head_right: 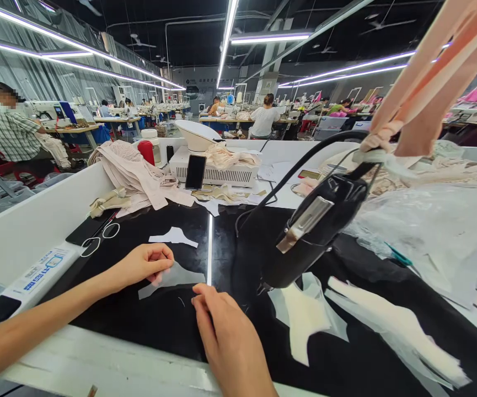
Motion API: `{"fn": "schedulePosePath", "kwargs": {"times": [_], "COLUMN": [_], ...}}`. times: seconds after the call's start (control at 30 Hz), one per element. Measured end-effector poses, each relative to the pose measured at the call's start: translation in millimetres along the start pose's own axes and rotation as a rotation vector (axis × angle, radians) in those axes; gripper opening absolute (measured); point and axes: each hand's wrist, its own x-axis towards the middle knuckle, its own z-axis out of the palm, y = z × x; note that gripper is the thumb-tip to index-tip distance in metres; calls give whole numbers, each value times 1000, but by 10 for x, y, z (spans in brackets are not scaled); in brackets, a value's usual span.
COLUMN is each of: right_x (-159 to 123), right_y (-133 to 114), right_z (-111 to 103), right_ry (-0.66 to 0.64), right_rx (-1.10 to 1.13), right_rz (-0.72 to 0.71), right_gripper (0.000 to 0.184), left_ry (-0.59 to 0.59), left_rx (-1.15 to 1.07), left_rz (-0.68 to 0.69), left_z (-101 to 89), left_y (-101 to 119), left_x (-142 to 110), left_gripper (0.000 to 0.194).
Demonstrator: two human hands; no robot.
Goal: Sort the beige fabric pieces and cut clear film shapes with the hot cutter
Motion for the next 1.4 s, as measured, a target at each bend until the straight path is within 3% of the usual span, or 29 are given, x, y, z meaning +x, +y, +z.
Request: {"fn": "schedulePosePath", "kwargs": {"times": [0.1,0.23,0.3,0.5,0.67,0.77,0.9,0.97,1.17,1.3,1.4], "right_x": [-95,-164,-182,-218,-156,-90,-32,-32,-141,-203,-269], "right_y": [24,-7,-22,42,41,-14,4,59,74,-23,-21], "right_z": [114,195,169,86,90,80,141,183,209,179,-4], "right_ry": [34,-134,-173,10,75,45,67,79,48,19,69], "right_rx": [-125,-108,-71,-25,-201,-281,-331,-357,-338,-285,-255], "right_rz": [-247,-492,-540,-369,-400,-412,-414,-406,-341,-282,-291], "right_gripper": [29,30,30,30,31,30,31,35,30,38,27], "left_ry": [-6,-25,-37,-53,101,111,-52,-80,-63,-5,-14], "left_rx": [32,89,128,273,863,1021,1047,1070,1094,1057,1039], "left_rz": [1,36,61,135,531,669,771,769,792,961,1057], "left_z": [-20,3,28,101,73,50,50,55,55,12,-32], "left_y": [-46,-60,-43,22,43,41,-46,-116,-245,-310,-420], "left_x": [16,30,33,24,-31,-99,-149,-146,-144,-94,3], "left_gripper": [23,22,21,19,18,20,17,23,30,28,33]}}
